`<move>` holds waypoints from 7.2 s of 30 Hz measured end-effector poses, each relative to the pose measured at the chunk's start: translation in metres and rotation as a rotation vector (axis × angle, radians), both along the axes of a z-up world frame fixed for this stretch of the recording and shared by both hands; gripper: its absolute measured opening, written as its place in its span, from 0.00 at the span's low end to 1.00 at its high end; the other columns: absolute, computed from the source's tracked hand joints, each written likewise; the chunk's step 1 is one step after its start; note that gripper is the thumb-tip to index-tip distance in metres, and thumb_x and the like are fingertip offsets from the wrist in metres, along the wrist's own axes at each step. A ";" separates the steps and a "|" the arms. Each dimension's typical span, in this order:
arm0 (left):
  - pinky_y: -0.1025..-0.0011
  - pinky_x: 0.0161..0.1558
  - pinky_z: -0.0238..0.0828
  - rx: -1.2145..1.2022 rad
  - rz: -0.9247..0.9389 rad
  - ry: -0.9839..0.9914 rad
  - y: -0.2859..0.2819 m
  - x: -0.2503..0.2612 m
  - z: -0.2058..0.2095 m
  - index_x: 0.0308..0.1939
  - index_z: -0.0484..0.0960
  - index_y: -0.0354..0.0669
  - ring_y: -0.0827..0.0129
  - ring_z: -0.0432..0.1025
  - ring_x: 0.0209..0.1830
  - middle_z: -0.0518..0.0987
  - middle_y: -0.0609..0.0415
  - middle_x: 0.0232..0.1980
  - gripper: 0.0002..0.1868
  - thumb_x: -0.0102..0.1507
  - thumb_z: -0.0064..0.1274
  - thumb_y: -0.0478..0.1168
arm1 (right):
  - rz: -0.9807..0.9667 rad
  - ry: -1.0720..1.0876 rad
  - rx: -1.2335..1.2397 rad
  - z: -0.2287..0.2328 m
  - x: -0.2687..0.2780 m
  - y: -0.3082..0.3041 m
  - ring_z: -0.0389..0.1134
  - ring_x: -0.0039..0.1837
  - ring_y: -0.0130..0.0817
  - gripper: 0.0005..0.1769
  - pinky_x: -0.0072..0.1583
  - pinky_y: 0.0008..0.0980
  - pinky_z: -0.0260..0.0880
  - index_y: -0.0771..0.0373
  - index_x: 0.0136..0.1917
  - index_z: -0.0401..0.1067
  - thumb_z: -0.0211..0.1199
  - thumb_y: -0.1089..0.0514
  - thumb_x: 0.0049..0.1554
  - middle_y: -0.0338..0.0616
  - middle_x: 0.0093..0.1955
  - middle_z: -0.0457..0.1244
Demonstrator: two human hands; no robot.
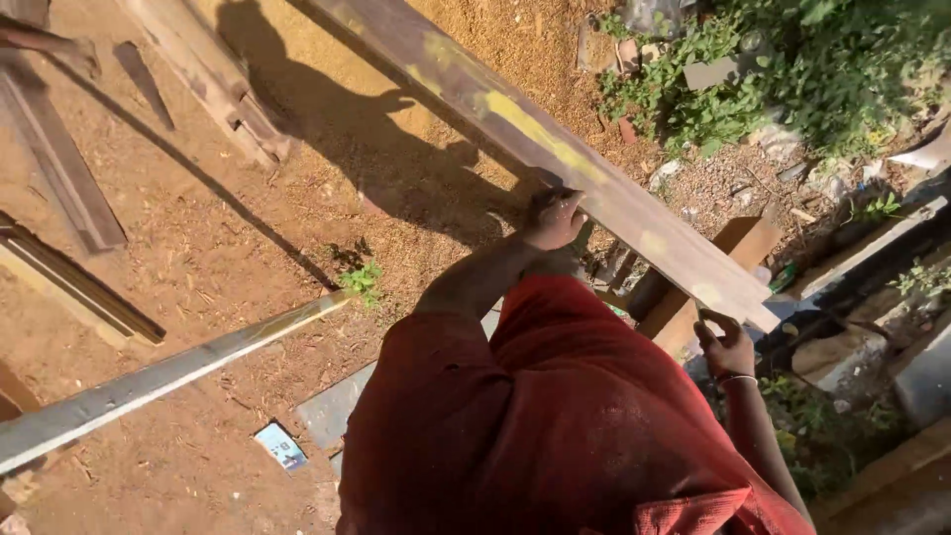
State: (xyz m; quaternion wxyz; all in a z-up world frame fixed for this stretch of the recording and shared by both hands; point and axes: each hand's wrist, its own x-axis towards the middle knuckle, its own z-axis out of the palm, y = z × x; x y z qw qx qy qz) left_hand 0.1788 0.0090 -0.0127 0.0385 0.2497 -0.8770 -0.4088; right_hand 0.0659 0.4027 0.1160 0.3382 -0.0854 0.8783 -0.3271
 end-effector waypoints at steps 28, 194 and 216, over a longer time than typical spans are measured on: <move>0.53 0.57 0.73 -0.061 -0.391 -0.401 0.062 0.298 -0.014 0.53 0.81 0.41 0.46 0.76 0.57 0.79 0.37 0.58 0.20 0.74 0.39 0.51 | 0.416 0.191 0.260 0.045 0.073 0.030 0.71 0.63 0.49 0.23 0.65 0.43 0.70 0.53 0.63 0.78 0.66 0.47 0.56 0.50 0.63 0.69; 0.51 0.62 0.68 0.558 0.593 -0.506 0.496 -0.109 0.030 0.71 0.70 0.58 0.48 0.71 0.64 0.75 0.46 0.67 0.28 0.68 0.43 0.57 | 1.987 0.549 0.198 -0.086 -0.225 -0.020 0.70 0.55 0.52 0.27 0.57 0.47 0.73 0.66 0.55 0.75 0.64 0.43 0.51 0.57 0.58 0.62; 0.55 0.64 0.69 0.545 0.402 -0.593 0.484 -0.017 -0.010 0.69 0.71 0.45 0.51 0.72 0.65 0.76 0.43 0.67 0.33 0.64 0.48 0.58 | 1.374 0.318 -0.176 -0.104 -0.194 0.089 0.69 0.62 0.50 0.25 0.63 0.46 0.72 0.59 0.67 0.71 0.63 0.51 0.58 0.52 0.65 0.64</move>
